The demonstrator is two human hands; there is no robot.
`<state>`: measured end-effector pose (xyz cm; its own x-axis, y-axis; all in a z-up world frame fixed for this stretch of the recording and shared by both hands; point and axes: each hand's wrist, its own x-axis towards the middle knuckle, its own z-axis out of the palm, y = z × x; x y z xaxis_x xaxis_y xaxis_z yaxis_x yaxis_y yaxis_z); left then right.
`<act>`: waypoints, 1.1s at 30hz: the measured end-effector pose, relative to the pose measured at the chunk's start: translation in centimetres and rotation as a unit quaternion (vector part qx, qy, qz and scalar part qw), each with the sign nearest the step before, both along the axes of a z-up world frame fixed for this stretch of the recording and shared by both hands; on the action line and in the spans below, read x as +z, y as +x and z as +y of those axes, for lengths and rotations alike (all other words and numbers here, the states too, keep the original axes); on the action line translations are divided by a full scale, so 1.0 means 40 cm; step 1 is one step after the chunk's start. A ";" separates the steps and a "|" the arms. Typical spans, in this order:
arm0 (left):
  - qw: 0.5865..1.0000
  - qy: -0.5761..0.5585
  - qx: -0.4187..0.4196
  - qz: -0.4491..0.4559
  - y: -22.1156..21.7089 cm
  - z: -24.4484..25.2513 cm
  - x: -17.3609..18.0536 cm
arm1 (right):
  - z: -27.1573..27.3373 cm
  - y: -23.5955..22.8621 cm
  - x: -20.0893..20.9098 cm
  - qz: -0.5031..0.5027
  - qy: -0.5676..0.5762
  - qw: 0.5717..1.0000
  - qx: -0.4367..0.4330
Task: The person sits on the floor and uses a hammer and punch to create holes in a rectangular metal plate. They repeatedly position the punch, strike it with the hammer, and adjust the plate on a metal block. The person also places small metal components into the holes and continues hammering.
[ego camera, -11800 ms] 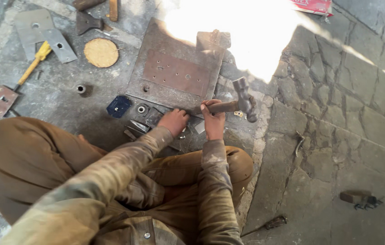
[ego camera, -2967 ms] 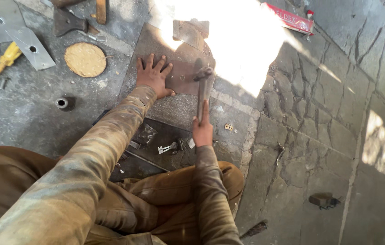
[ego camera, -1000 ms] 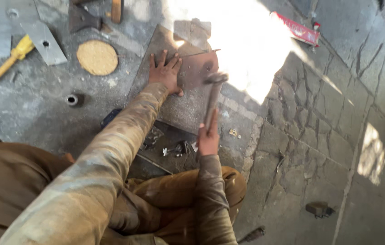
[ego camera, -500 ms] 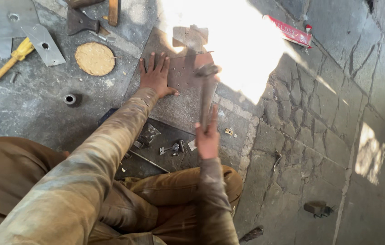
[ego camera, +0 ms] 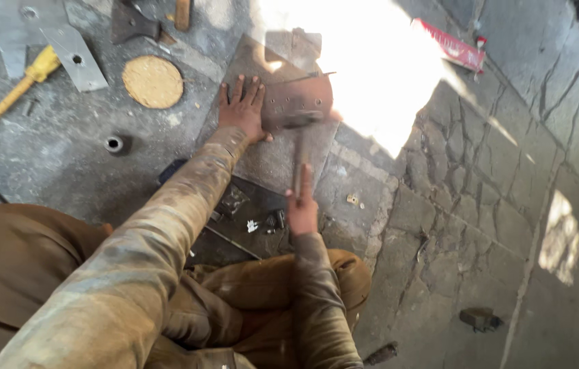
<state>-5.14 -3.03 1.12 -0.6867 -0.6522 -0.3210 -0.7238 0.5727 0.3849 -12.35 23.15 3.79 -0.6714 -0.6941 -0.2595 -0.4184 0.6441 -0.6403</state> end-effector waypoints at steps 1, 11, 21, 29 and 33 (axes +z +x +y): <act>1.000 -0.001 0.001 -0.002 0.004 -0.002 0.001 | 0.011 0.015 0.007 -0.037 -0.043 0.998 -0.036; 1.000 0.010 -0.002 0.004 0.005 0.002 -0.012 | 0.041 0.017 -0.058 0.081 -0.142 0.985 0.060; 0.991 0.003 -0.103 -0.091 0.018 -0.024 0.035 | 0.031 -0.041 0.204 -0.041 -0.337 0.940 0.025; 0.994 -0.003 -0.079 -0.071 0.029 -0.012 0.041 | -0.047 -0.117 0.085 0.363 -0.364 0.856 0.061; 0.995 0.003 -0.077 -0.057 0.037 -0.018 0.047 | -0.088 -0.042 -0.029 0.078 -0.034 0.993 0.083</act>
